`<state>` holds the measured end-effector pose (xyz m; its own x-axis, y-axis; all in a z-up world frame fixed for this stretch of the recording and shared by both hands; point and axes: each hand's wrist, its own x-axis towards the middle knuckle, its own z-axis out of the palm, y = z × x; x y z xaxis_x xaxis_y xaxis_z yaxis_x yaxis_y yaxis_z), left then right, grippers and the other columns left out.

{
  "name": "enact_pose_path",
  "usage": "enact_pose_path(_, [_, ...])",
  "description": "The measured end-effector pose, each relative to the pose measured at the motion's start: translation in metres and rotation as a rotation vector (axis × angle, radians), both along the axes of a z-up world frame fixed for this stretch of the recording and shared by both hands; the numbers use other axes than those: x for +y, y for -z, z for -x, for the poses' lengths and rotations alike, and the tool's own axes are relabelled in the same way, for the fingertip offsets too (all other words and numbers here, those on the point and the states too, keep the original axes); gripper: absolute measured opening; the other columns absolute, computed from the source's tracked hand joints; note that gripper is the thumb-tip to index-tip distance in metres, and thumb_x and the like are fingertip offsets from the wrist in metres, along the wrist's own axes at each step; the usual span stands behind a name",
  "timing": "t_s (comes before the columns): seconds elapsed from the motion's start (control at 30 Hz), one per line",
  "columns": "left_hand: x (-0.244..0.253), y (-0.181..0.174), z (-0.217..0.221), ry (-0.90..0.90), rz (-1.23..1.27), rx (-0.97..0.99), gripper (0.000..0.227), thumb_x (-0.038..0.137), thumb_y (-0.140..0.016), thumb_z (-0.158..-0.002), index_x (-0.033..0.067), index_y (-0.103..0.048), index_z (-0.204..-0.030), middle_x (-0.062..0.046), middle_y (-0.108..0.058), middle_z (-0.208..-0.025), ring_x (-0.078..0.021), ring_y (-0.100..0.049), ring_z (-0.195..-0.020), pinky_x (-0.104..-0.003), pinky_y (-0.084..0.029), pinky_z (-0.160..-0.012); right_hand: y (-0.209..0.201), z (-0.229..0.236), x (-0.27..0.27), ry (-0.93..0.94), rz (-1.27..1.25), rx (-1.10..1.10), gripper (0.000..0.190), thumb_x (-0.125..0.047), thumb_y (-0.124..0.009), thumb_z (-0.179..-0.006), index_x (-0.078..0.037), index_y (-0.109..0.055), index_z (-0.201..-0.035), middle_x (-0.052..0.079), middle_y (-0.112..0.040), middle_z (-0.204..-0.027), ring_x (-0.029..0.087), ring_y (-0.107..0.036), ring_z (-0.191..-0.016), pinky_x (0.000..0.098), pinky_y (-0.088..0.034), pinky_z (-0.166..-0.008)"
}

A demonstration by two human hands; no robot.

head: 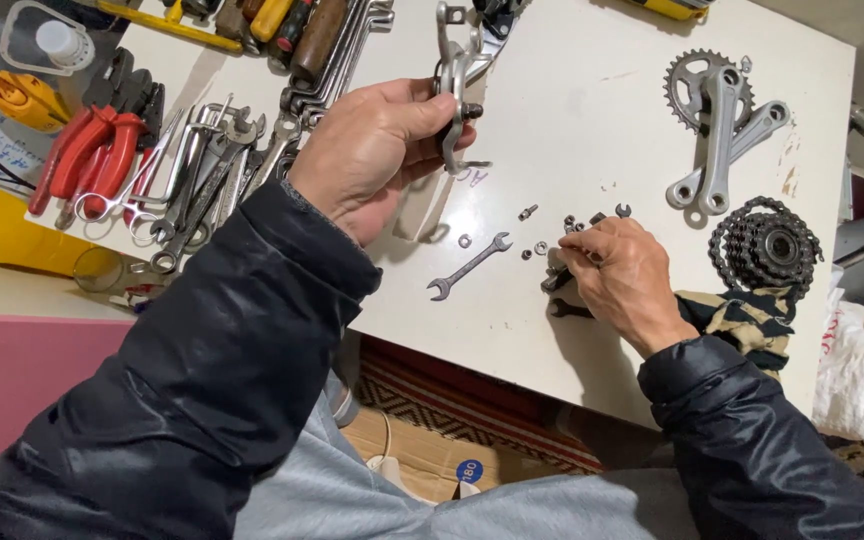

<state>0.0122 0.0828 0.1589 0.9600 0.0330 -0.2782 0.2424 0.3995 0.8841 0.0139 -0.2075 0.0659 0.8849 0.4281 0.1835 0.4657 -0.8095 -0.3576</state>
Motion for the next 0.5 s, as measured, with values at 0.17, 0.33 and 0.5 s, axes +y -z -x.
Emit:
enact_pose_path(0.17, [-0.002,0.005,-0.003,0.034,0.0,-0.02,0.025,0.006,-0.059,-0.096,-0.009,-0.067,-0.114,-0.014,-0.072,-0.095,-0.017,-0.072,-0.084,-0.026,-0.059,-0.087,0.0,0.0,0.006,-0.002,0.009,0.04,0.007,-0.011,-0.077,-0.088,-0.006,-0.08,-0.091,0.004,-0.064,-0.072,0.018,-0.057,-0.068,0.0311,-0.049,-0.062])
enact_pose_path(0.33, [-0.007,0.005,-0.002,0.049,0.013,-0.015,0.033,0.003,-0.058,-0.094,-0.0117,-0.064,-0.122,-0.016,-0.072,-0.1,-0.0171,-0.072,-0.084,-0.026,-0.06,-0.088,0.0,0.0,0.014,-0.062,0.004,0.012,0.008,-0.015,-0.079,-0.086,-0.009,-0.081,-0.09,0.003,-0.062,-0.071,0.017,-0.054,-0.067,0.0304,-0.048,-0.061])
enact_pose_path(0.5, [-0.014,0.006,-0.003,0.084,0.022,0.016,0.029,-0.001,-0.056,-0.093,-0.0136,-0.064,-0.119,-0.018,-0.07,-0.1,-0.0192,-0.071,-0.087,-0.027,-0.06,-0.085,0.005,-0.001,0.022,-0.174,0.077,-0.111,0.009,-0.017,-0.081,-0.083,-0.012,-0.081,-0.091,0.005,-0.063,-0.076,0.021,-0.057,-0.07,0.0352,-0.05,-0.07])
